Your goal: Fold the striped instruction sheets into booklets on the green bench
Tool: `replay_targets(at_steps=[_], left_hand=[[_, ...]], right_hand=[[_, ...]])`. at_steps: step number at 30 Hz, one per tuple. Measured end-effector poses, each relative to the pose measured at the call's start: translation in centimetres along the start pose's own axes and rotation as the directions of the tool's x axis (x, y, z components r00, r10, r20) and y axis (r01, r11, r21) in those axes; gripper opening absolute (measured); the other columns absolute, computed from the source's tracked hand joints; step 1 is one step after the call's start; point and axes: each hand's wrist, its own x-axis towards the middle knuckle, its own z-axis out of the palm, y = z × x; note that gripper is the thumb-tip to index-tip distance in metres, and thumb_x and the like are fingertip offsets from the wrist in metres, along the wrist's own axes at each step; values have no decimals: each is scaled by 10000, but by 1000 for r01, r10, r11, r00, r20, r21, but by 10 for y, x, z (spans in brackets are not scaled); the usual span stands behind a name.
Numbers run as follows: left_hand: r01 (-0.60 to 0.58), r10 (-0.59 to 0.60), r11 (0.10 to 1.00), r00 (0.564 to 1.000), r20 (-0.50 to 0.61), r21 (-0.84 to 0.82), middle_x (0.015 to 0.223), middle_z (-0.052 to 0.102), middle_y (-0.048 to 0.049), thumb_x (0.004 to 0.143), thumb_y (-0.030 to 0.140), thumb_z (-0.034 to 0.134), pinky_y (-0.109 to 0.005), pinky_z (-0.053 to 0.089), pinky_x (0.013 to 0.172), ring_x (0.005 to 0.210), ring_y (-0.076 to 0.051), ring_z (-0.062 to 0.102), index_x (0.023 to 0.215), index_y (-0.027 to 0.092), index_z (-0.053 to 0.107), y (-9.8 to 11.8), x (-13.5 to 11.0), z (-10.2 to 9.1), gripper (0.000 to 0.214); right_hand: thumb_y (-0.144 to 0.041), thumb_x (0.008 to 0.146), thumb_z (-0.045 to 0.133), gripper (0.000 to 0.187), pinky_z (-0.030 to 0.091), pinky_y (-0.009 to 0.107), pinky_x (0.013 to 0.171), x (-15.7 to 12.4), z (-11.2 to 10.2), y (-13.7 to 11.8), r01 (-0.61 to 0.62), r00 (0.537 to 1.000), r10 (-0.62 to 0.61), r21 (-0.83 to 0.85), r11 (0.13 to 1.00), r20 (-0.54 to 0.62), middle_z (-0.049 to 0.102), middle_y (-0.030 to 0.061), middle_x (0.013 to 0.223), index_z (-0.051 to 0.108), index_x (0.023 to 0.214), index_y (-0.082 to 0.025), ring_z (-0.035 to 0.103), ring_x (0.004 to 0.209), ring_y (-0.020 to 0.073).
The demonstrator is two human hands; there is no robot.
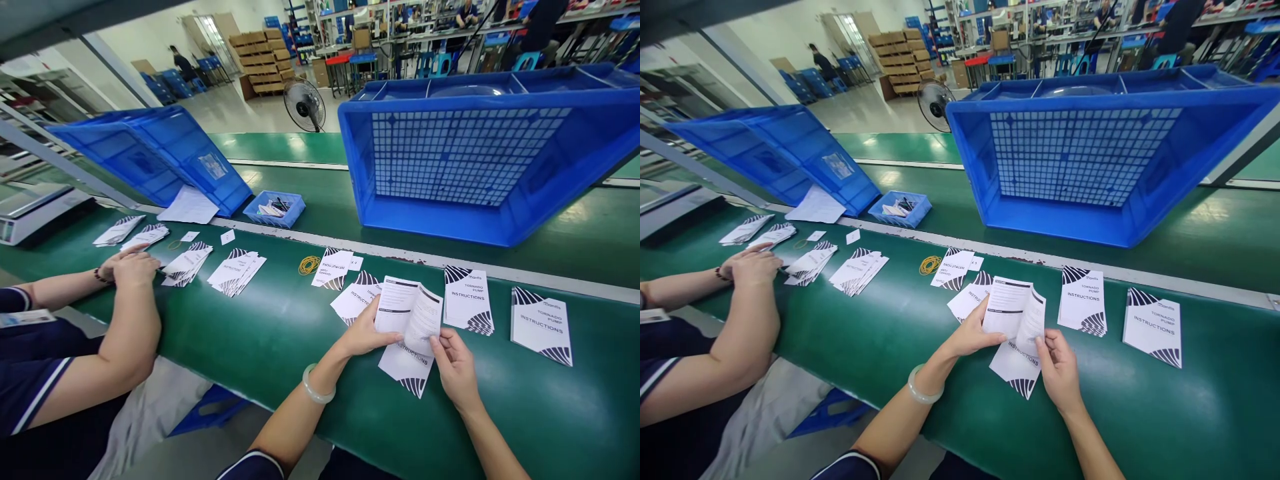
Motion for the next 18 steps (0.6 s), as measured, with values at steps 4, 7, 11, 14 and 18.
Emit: replay_targets(at_steps=[4,7,11,14,18], left_hand=[[-25,36,997,986,166,-67,1433,316,-133,681,540,652,-467,266,1055,1323,-322,275,1295,222,422,-4,-1,3,729],[6,5,999,975,224,-49,1482,215,-110,696,575,614,-468,244,1065,1362,-318,180,1229,240,501,-5,-2,4,639],[-14,5,998,987,161,57,1462,268,-104,713,388,682,-468,252,1061,1353,-291,223,1185,264,534,-5,-3,6,510],[-51,36,987,994,105,149,1453,286,-99,659,298,740,-470,244,1068,1347,-292,238,1160,269,548,-5,-3,8,538],[-101,85,949,994,65,300,1444,314,-87,633,290,759,-460,212,1091,1342,-288,250,1163,269,542,-4,-3,12,573]], right_hand=[[-361,882,508,165,453,277,619,-3,1,2,52,997,-47,-79,995,68,648,58,913,551,968,-227,590,717,179],[-345,888,500,159,456,286,656,-4,1,6,75,994,-65,-124,989,83,634,63,924,548,976,-222,586,747,183],[-336,893,489,160,469,305,702,-5,0,9,76,992,-62,-133,988,106,624,69,959,539,995,-224,592,795,197],[-324,890,492,140,470,306,705,-5,0,11,96,990,-76,-166,981,120,623,60,940,541,982,-231,590,800,199],[-306,867,524,192,476,323,732,-5,-2,20,119,990,-97,-243,963,101,636,58,930,551,1045,-240,600,845,218]])
